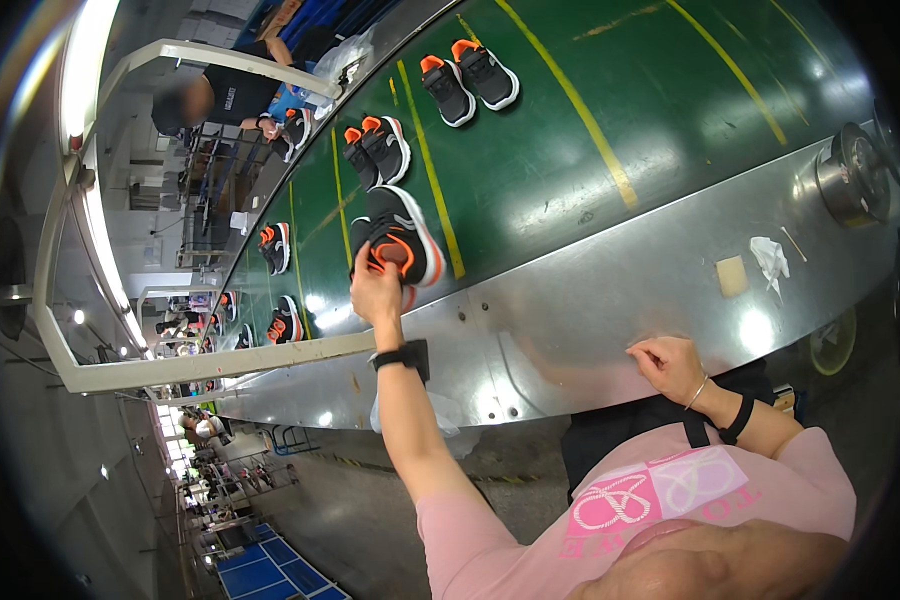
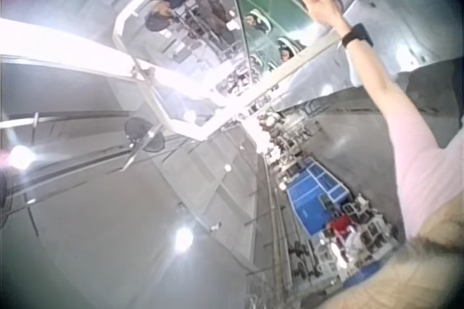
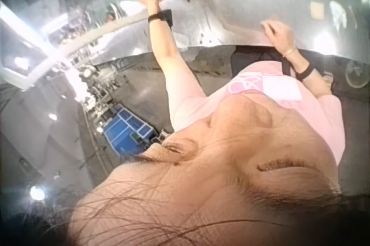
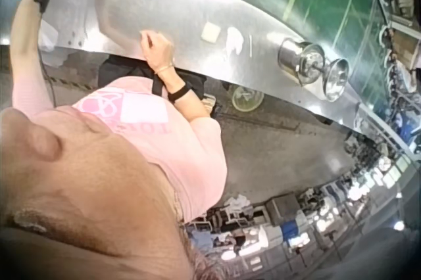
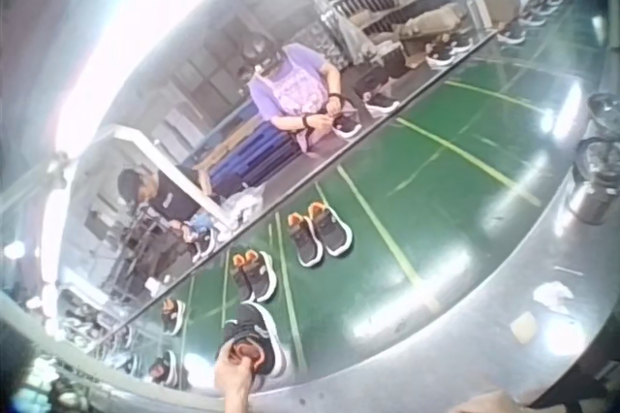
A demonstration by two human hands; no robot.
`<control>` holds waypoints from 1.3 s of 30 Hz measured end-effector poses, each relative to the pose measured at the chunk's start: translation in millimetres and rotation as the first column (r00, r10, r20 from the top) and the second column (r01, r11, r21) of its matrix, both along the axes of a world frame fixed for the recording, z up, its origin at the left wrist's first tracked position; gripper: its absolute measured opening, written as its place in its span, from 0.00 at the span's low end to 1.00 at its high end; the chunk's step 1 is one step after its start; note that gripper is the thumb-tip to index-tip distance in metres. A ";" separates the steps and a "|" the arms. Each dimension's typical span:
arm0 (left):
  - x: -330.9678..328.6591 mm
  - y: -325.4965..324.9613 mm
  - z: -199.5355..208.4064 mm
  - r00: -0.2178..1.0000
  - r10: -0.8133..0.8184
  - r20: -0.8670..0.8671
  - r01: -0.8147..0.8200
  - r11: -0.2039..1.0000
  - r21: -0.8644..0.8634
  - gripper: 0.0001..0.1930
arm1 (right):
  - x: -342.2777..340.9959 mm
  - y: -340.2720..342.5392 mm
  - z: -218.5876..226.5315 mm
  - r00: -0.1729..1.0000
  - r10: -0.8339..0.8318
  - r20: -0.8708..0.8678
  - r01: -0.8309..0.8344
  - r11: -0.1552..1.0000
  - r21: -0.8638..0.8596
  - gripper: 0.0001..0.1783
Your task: Inspect and clean shoes on a conveyor belt in a shoe manufacturing facility.
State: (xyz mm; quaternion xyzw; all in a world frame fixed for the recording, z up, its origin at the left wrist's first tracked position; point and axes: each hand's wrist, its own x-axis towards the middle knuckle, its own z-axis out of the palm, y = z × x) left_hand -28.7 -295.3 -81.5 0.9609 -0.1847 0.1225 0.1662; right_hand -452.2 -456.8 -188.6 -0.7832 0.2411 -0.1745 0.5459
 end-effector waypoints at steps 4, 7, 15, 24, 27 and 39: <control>65.7 36.1 -50.5 0.974 0.168 -0.154 -0.130 0.964 0.234 0.30 | 5.0 2.9 -6.0 1.000 0.010 0.029 -0.010 1.000 -0.017 0.05; 27.1 3.0 -89.0 0.911 0.226 -0.344 -0.142 0.957 0.253 0.34 | -2.8 -3.2 -19.3 0.999 -0.039 -0.023 0.038 0.998 -0.043 0.05; -48.9 52.9 -115.1 0.974 0.074 -0.216 -0.008 0.957 0.291 0.42 | -1.6 3.6 -19.3 0.998 -0.020 0.058 0.025 0.996 -0.086 0.04; -240.9 126.1 -149.0 0.985 -0.148 -0.091 0.164 0.968 0.190 0.27 | 1.0 6.1 -19.5 0.997 -0.042 0.072 0.049 0.994 -0.102 0.04; -244.6 119.4 -146.6 0.995 -0.103 -0.015 0.104 0.986 0.133 0.23 | 2.1 7.2 -21.0 0.995 -0.050 0.083 0.059 0.992 -0.115 0.04; -254.2 120.9 -162.0 0.986 -0.092 0.137 0.095 0.995 -0.017 0.22 | -4.3 3.5 -22.1 0.985 -0.041 0.169 0.082 0.967 -0.241 0.03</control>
